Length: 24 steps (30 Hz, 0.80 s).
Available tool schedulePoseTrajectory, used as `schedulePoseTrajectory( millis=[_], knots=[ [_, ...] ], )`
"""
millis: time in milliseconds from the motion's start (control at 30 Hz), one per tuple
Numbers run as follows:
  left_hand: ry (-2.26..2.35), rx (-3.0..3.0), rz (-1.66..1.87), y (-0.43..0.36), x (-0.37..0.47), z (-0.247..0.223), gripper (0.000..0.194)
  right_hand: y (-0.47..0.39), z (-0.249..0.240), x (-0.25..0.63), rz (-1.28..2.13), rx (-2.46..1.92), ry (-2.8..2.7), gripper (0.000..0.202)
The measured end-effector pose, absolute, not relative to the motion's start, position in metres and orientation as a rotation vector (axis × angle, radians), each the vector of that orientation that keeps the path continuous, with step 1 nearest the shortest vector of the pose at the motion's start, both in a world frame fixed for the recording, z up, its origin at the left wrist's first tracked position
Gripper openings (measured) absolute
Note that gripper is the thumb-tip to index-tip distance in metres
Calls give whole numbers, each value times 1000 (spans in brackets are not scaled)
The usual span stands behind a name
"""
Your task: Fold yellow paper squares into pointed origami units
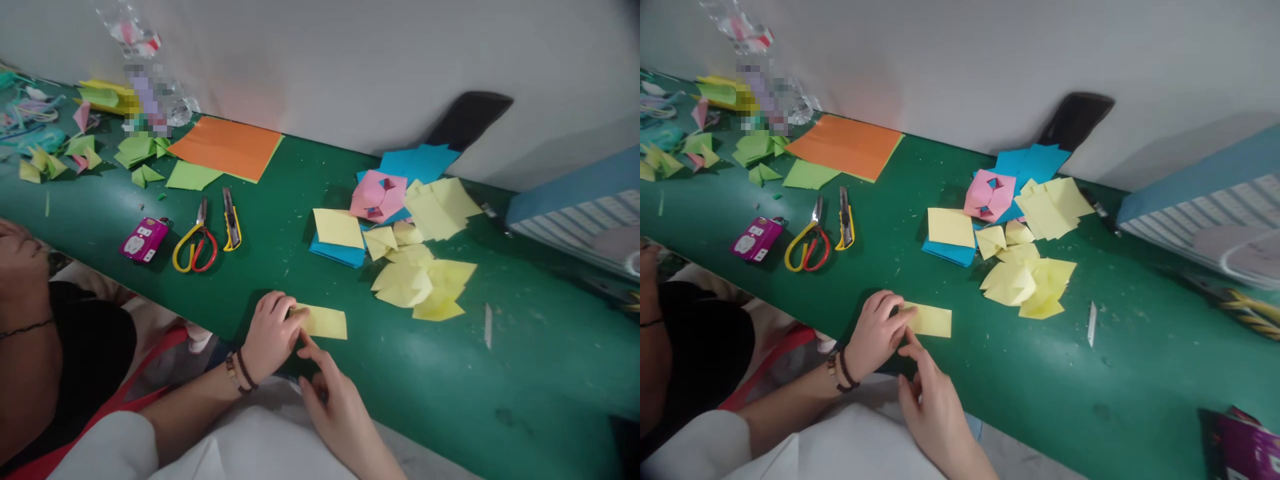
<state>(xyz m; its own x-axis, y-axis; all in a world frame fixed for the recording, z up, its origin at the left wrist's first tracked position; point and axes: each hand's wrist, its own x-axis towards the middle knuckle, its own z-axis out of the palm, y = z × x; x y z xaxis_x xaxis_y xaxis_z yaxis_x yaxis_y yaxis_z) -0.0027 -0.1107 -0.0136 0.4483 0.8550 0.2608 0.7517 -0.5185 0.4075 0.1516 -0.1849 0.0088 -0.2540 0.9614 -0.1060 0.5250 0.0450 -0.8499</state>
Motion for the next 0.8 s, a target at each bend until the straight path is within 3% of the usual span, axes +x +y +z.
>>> schedulePoseTrajectory(
  millis=[467, 600, 700, 800],
  knots=[
    [1414, 2456, 651, -111, -2, -14, 25, -209, -8, 192, 1195, -1742, -1184, 29],
    [1387, 2472, 590, -108, -4, -9, 24, -201, 1, 204, 786, -1930, -1446, 27],
    [1302, 2514, 479, -102, -9, -1, 25, -181, 3, 196, 270, -1813, -1777, 15],
    [1156, 2539, 343, -91, -18, 6, 30, -161, -2, 177, 34, -1692, -2014, 12]
  ],
)
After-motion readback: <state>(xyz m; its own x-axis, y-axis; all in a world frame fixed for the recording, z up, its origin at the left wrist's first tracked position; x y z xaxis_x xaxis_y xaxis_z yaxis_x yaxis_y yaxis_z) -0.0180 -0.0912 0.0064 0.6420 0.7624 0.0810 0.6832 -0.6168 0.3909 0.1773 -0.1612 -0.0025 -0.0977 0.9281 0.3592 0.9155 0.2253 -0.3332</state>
